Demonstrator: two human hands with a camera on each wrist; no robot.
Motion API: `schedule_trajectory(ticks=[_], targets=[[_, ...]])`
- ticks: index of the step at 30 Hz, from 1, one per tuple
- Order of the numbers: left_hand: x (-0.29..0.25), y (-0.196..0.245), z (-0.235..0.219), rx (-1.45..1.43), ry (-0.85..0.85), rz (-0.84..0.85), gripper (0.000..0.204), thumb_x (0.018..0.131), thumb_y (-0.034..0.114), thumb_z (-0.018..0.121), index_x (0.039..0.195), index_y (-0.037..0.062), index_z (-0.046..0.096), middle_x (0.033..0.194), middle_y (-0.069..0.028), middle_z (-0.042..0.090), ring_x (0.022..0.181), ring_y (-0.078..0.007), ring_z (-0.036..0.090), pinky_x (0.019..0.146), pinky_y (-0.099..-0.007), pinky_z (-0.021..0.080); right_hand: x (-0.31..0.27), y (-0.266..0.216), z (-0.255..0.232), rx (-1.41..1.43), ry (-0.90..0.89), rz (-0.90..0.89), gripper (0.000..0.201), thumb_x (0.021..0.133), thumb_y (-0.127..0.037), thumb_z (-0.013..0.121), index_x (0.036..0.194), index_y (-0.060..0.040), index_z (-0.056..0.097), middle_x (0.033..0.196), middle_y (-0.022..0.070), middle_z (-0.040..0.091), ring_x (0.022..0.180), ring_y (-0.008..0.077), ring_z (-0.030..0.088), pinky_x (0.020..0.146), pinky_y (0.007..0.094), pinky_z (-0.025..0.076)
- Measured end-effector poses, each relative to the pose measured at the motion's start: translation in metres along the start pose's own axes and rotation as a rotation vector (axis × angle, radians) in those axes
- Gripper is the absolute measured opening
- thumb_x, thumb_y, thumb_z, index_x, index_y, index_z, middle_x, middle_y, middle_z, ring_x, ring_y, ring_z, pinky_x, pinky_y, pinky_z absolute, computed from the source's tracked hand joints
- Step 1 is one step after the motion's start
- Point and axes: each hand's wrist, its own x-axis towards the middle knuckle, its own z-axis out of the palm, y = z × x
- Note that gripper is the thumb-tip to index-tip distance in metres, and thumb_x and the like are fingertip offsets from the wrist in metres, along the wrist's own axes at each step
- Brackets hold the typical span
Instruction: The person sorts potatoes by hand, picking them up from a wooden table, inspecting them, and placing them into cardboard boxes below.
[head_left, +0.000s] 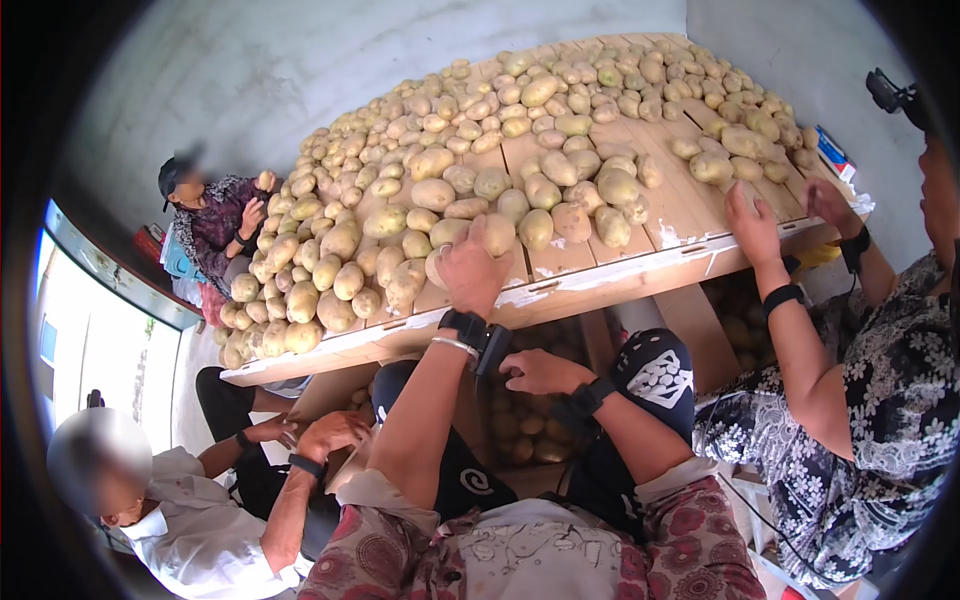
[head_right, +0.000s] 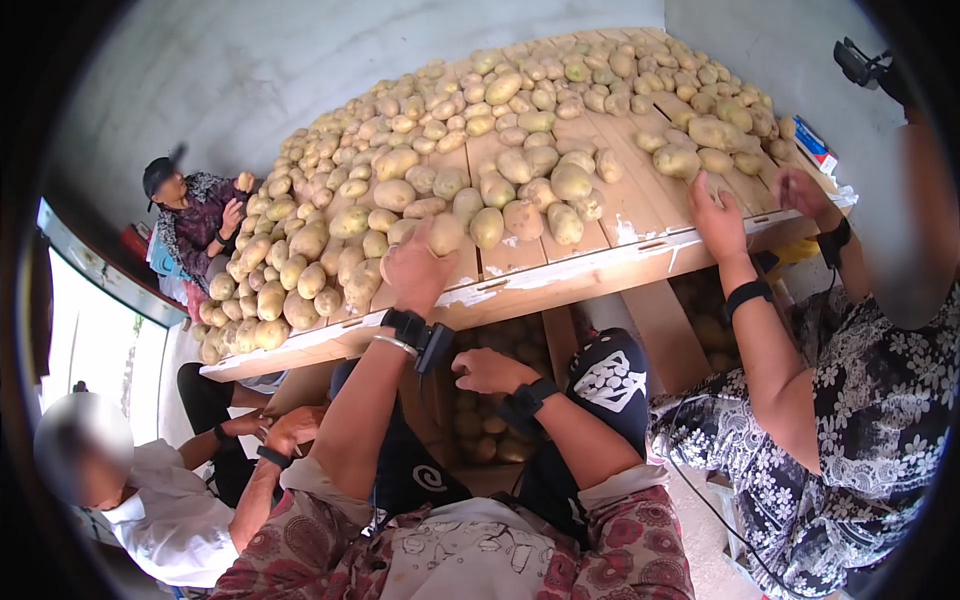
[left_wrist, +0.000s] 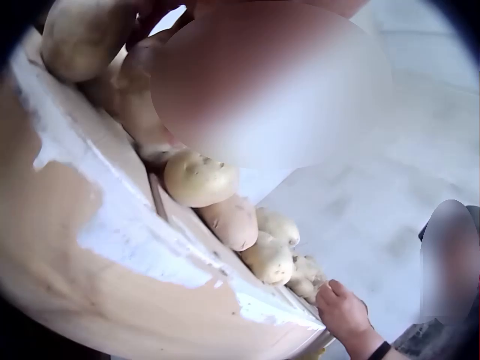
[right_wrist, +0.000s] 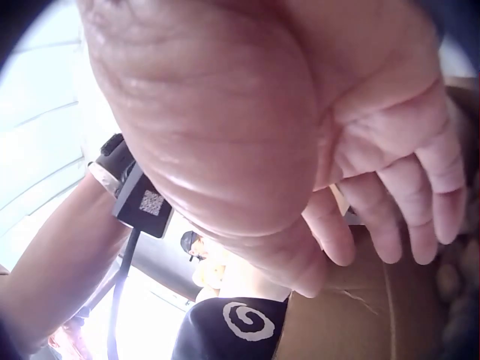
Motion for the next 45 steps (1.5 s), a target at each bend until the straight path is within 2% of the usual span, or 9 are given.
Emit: schedule_trajectory(ticks=[5,12,16,30,33,36,39,42,45], targets=[[-0.004,-0.012,0.015,0.156,-0.248,0.003,0.071,0.071,0.035,0.068,0.132,0.0093,0.042,0.121,-0.0173,0.053,0.109,-0.0423,0.049,0.094,-0.0538,0.031,-0.005,-0.010,-0.003,0.003,0.003,0.002,0.037,0.073,-0.024,0.061,0.100,0.0020,0.061,0.089,0.0184,0.065,0.083,0.0336,0.062,0.074,0.0384,0.049],[-0.005,-0.027,-0.011,0.061,-0.355,0.102,0.063,0.071,0.021,0.066,0.129,0.0113,0.043,0.120,-0.0209,0.052,0.103,-0.0377,0.054,0.088,-0.0482,0.040,-0.010,-0.014,-0.004,-0.065,-0.052,0.027,0.038,0.077,-0.025,0.061,0.104,0.0016,0.060,0.091,0.0176,0.064,0.086,0.0299,0.062,0.077,0.0368,0.048],[-0.011,-0.037,-0.008,-0.042,-0.227,0.171,0.048,0.067,0.015,0.070,0.112,0.0100,0.052,0.099,-0.0135,0.061,0.091,-0.0327,0.060,0.078,-0.0413,0.047,-0.009,-0.002,-0.003,-0.123,-0.010,-0.016,0.038,0.078,-0.025,0.060,0.105,0.0016,0.059,0.092,0.0179,0.064,0.087,0.0307,0.062,0.078,0.0372,0.048],[-0.008,-0.035,-0.013,-0.094,-0.148,0.141,0.051,0.068,0.027,0.074,0.107,0.0050,0.050,0.096,-0.0192,0.056,0.086,-0.0354,0.058,0.073,-0.0446,0.047,-0.007,-0.003,-0.011,-0.184,-0.004,-0.018,0.036,0.078,-0.027,0.061,0.104,-0.0016,0.060,0.092,0.0170,0.064,0.087,0.0306,0.062,0.076,0.0370,0.049],[-0.031,-0.051,-0.033,-0.353,-0.169,0.112,0.046,0.072,0.022,0.071,0.108,0.0023,0.051,0.098,-0.0170,0.058,0.082,-0.0285,0.058,0.070,-0.0397,0.048,-0.012,-0.007,-0.013,-0.102,0.058,0.066,0.033,0.075,-0.025,0.061,0.099,-0.0032,0.064,0.096,0.0179,0.064,0.093,0.0332,0.059,0.084,0.0391,0.047],[-0.085,-0.064,-0.066,-0.619,-0.394,-0.074,0.025,0.080,0.008,0.065,0.103,0.0044,0.055,0.084,-0.0007,0.059,0.075,-0.0080,0.056,0.069,-0.0240,0.046,-0.011,-0.013,-0.019,-0.151,0.075,0.053,0.034,0.075,-0.025,0.062,0.101,-0.0031,0.063,0.093,0.0177,0.064,0.091,0.0326,0.060,0.082,0.0379,0.048],[-0.142,-0.083,-0.068,-0.647,-0.355,-0.025,0.021,0.075,0.009,0.067,0.092,0.0017,0.058,0.074,-0.0095,0.062,0.069,-0.0149,0.061,0.063,-0.0281,0.049,-0.008,-0.010,-0.019,-0.100,0.097,0.057,0.036,0.076,-0.026,0.063,0.104,-0.0027,0.062,0.092,0.0177,0.064,0.089,0.0310,0.062,0.079,0.0359,0.048],[-0.190,-0.100,-0.062,-0.768,-0.532,-0.262,0.020,0.075,0.008,0.065,0.092,-0.0001,0.056,0.075,-0.0124,0.064,0.070,-0.0220,0.064,0.064,-0.0311,0.049,-0.005,-0.009,-0.018,-0.091,0.097,0.066,0.036,0.078,-0.025,0.063,0.104,-0.0012,0.061,0.089,0.0166,0.064,0.085,0.0284,0.062,0.077,0.0341,0.048],[-0.207,-0.108,-0.056,-0.790,-0.634,-0.140,0.024,0.078,0.008,0.065,0.099,0.0008,0.055,0.079,-0.0100,0.064,0.074,-0.0156,0.062,0.068,-0.0285,0.049,0.001,-0.002,-0.013,-0.024,0.058,0.088,0.035,0.078,-0.023,0.063,0.105,-0.0005,0.061,0.089,0.0150,0.064,0.083,0.0257,0.062,0.076,0.0328,0.048]])
